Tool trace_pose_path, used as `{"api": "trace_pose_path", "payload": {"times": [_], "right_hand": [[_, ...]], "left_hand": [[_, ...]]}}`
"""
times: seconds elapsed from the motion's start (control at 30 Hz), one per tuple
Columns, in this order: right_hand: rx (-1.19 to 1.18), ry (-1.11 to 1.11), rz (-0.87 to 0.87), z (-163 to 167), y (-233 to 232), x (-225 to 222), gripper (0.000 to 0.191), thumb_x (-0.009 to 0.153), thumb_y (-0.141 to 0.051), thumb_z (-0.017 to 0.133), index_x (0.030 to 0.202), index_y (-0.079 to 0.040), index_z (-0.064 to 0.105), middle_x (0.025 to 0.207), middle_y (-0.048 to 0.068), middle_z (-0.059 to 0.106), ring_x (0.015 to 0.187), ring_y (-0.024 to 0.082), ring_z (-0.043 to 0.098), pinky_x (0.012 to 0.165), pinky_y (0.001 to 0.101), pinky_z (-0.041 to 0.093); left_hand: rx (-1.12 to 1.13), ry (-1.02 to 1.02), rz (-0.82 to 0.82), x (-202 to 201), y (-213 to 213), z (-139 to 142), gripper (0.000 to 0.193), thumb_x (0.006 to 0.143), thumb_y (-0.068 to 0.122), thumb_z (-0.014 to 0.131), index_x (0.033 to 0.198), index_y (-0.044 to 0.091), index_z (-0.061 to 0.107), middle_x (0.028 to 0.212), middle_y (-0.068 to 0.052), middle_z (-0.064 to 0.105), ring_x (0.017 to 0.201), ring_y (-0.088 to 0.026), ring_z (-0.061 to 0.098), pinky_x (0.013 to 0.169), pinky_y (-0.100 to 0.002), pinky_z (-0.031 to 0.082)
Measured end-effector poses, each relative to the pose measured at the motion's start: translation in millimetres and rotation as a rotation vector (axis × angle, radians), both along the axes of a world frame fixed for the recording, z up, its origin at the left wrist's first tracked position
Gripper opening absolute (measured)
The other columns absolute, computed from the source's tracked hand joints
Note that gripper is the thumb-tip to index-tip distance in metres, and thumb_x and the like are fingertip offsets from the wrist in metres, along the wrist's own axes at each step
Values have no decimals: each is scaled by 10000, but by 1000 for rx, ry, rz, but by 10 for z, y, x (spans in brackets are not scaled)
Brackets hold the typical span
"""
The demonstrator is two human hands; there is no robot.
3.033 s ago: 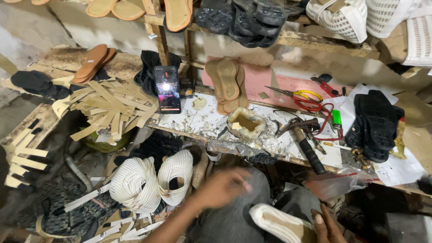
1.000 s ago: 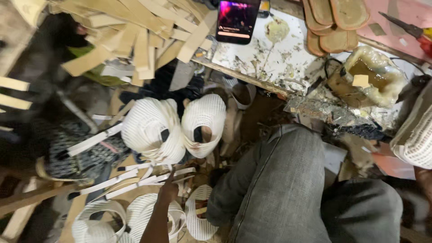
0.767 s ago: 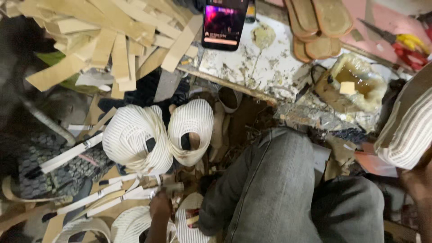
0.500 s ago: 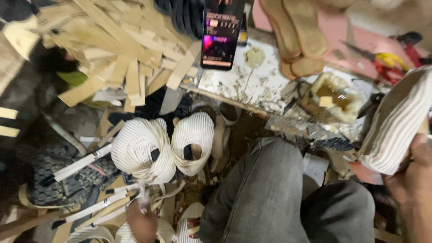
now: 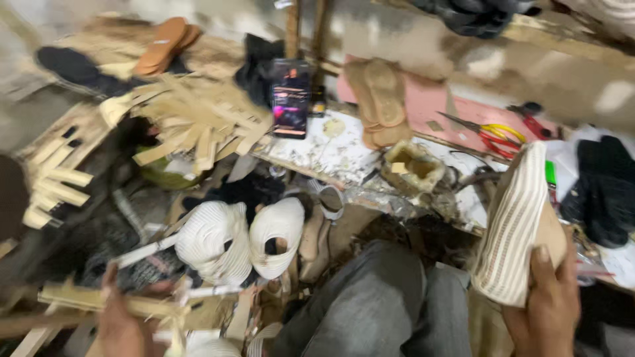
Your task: The person sits at a cluttered workbench and trims excess material from a white mesh shoe upper mounted on a last, using scissors and a small blade. They turn the shoe repeatedly to trim around the sole edge, tap the sole with a hammer, and fit a white elastic strap around the shoe before setting it down.
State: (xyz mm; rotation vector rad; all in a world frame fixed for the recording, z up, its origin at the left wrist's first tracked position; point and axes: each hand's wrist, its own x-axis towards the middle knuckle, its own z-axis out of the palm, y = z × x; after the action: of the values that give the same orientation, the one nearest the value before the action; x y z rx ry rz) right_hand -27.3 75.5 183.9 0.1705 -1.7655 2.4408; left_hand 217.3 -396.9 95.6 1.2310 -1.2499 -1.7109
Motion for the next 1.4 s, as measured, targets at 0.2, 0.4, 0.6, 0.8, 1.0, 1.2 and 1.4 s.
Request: {"api": "trace_pose_path", "payload": {"times": [0.2,0.4,0.6,0.8,1.0,1.2,1.4], "right_hand": [[555,148,-109,-181,-62,476,423,1023,-36,577,1446,-20,596,1408,144,650,1312,196,612,1135,369,446],[510,13,78,-440,-213,763,416,949,-136,639,1351,-40,684,1363,130,699,1261,176,599,1076,326,437],[309,84,68,-604,-238,982,490,810,-59,788,1279,23,673,1440,147,498,1347,256,542,1035,389,516],[209,129,15,-712,-70,864,412,918,-23,655,1325,29,614,1465,148,508,1335,234,558,1073,320,458],[123,-368,-116,-682,-11,757,308,1033,-147,596,1229,52,725,1201,267,642,1015,247,594,867,356,480],[532,310,31,-644,-9,778,229,969,-111,665,1094,52,768,1449,248,546,1344,318,544,1089,380,412],[-148,372,67,-316,131,800,284,1015,-39,561,1250,109,621,1412,337,629,1070,366,704,906,509,562]], "left_hand": [[196,220,-439,-506,837,1069,594,1047,471,246,1533,187,435,804,-173,665,741,-340,704,664,-533,563],[-8,284,-960,-1433,2198,1156,606,1118,396,316,1543,53,577,972,-240,685,926,-244,591,854,-313,454],[-375,245,-1110,-1803,3086,1225,576,1085,377,343,1579,85,396,1370,-115,541,1271,-213,499,1069,-350,370],[-143,220,-1396,-1774,3397,1190,594,982,172,481,1574,144,514,1161,-145,529,1064,-228,522,930,-324,463],[-160,337,-1023,-1754,3196,965,551,909,147,667,1400,51,435,1434,-113,519,1198,-212,516,967,-324,469],[441,48,-1167,-1761,3014,581,720,969,456,604,1499,5,418,1511,-188,519,1409,-225,498,1133,-346,371],[698,345,-1228,-1803,2794,230,859,931,439,627,1560,-12,254,1564,-182,424,1426,-287,411,1183,-435,350]]}}
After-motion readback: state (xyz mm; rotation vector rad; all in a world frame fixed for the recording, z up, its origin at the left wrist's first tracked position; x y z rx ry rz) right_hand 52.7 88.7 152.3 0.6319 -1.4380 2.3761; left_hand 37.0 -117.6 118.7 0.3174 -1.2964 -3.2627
